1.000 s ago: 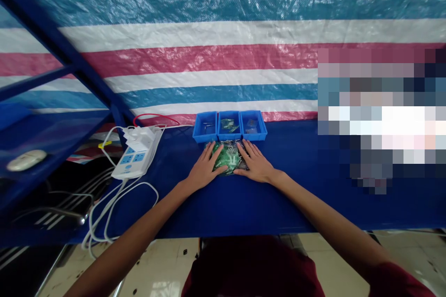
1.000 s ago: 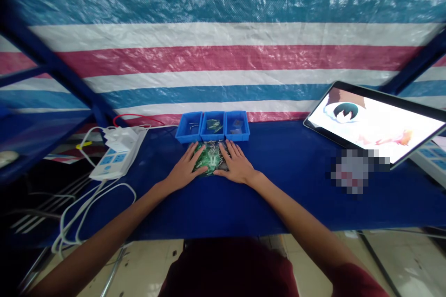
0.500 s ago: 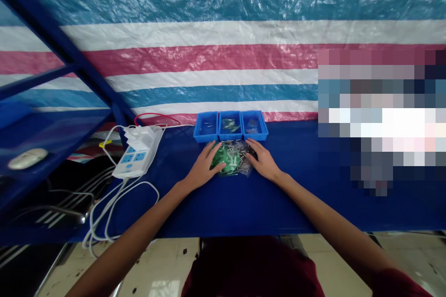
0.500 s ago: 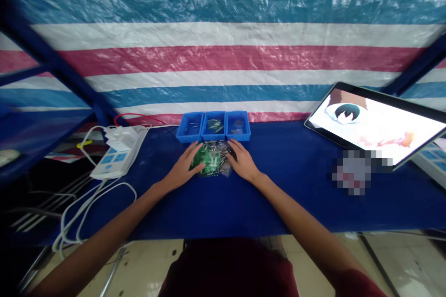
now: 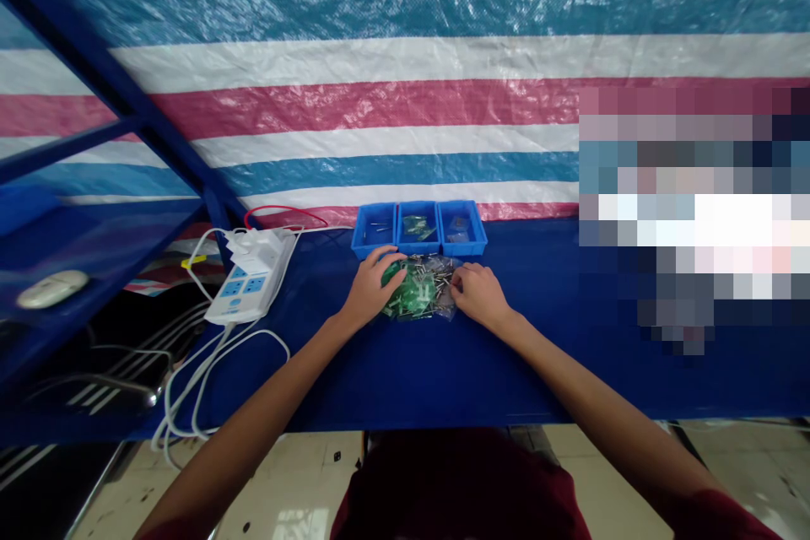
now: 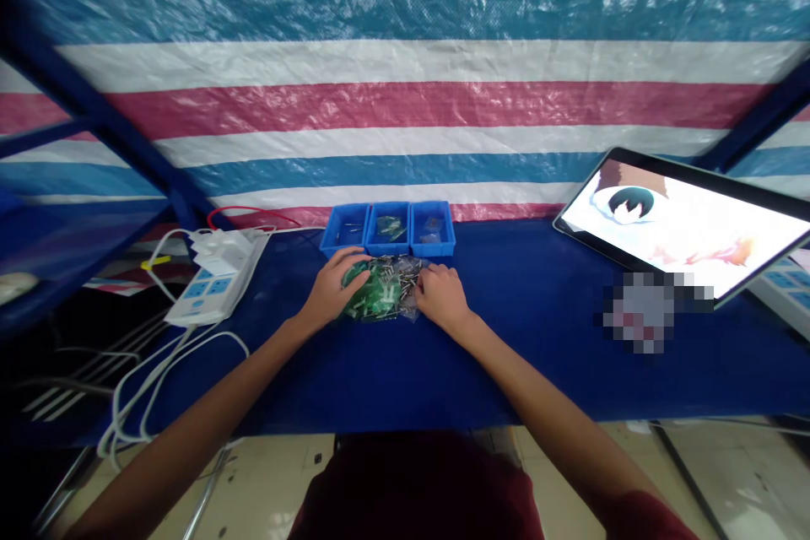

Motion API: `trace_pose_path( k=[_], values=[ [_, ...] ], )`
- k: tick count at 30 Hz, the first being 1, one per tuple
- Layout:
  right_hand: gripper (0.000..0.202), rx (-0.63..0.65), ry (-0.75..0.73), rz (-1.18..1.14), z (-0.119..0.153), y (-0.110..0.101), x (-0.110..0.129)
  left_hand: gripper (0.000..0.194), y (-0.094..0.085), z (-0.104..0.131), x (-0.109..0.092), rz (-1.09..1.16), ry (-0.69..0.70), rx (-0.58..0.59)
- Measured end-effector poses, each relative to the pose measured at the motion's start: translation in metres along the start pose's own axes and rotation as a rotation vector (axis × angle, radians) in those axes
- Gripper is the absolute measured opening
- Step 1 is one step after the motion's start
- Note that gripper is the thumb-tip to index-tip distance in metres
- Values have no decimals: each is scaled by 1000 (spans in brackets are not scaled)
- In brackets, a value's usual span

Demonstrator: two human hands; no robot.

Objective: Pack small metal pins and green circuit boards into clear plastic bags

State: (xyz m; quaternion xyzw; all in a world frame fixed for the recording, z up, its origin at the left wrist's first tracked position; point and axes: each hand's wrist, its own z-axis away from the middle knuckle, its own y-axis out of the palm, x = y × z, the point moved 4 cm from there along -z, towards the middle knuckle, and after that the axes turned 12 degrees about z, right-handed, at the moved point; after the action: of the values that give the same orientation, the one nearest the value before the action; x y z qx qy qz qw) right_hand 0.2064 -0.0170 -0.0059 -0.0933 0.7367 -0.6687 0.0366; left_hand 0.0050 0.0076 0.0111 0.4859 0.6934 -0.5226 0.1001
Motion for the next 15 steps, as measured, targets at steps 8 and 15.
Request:
trace_pose_path(
  k=[8,15],
  values=[
    [21,-11,14,65,-6,-8,1,22,-4,-31,-20,114,71,-66],
    [12,-154,-55,-541,-30,-13,3,24,10,-38,-14,228,113,27]
  ],
)
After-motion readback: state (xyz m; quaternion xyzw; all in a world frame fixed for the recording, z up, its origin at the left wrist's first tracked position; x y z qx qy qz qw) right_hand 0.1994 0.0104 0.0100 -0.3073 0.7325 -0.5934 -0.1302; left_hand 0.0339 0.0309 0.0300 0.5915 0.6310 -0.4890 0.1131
